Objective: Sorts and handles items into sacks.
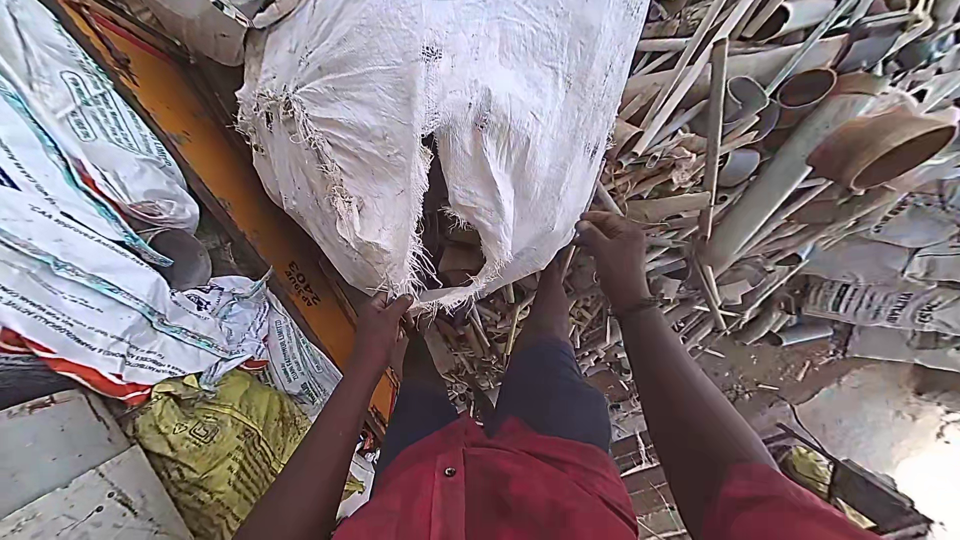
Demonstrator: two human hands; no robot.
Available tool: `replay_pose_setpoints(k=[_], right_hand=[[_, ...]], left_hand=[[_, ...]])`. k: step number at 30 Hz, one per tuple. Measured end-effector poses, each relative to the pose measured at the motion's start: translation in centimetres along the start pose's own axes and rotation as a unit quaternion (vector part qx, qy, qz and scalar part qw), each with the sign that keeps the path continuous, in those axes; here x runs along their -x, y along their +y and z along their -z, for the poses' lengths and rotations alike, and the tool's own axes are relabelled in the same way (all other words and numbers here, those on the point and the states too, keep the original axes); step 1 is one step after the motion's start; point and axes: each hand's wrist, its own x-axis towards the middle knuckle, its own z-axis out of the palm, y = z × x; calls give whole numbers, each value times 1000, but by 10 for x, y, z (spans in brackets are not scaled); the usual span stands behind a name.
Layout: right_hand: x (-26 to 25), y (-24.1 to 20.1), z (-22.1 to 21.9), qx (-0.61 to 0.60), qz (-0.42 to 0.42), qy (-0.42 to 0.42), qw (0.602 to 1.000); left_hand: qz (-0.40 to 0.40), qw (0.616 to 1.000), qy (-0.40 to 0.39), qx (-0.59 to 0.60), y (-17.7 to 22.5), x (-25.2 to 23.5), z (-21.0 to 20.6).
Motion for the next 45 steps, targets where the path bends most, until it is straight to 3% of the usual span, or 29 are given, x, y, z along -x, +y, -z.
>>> replay_pose_setpoints(k=[3, 5, 7, 10, 12, 14, 16, 18, 20, 22, 26, 32, 36, 40, 43, 45], right_hand=[[1, -6, -116, 99, 33, -264, 959], [2, -6, -167, 191, 58, -356, 913], [3, -13, -179, 299, 36, -395, 868], [-12, -1, -161, 350, -43, -349, 868], [-19, 12, -136, 287, -84, -280, 912], [-9, 18, -119, 207, -70, -207, 954], [22, -2, -113, 108, -20, -200, 974], [56, -40, -114, 20, 8, -300, 954], [78, -70, -122, -15, 6, -421, 907], [92, -82, -135, -34, -2, -466, 884], [102, -86, -153, -87, -65, -443, 890], [110, -91, -156, -175, -119, -459, 863], [104, -81, -141, -186, -91, -487, 848], [101, -73, -109, -216, -170, -484, 831], [90, -55, -73, -236, -198, -425, 851], [74, -34, -50, -213, -195, -341, 895]], left_hand=[[-8, 1000, 12, 8, 4, 3, 2], [-12, 999, 38, -3, 6, 4, 9], [1, 999, 53, -13, 4, 5, 16], [7, 998, 59, -4, -2, 0, 23], [4, 999, 53, 0, -2, -4, 20], [9, 999, 32, 5, -5, -8, 15], [16, 1000, 20, 17, -8, -7, 8], [8, 999, 21, 36, -6, -2, -3], [5, 999, 17, 51, 1, 5, -16], [19, 998, 20, 60, 7, 14, -29], [45, 996, 16, 69, 12, 23, -33], [47, 997, -9, 62, 14, 32, -25], [-19, 995, -48, 88, -8, 26, -30], [-70, 997, -27, 34, -33, 16, -17], [-57, 995, 46, -75, -34, -3, -8], [-23, 981, 74, -177, -28, -12, -3]])
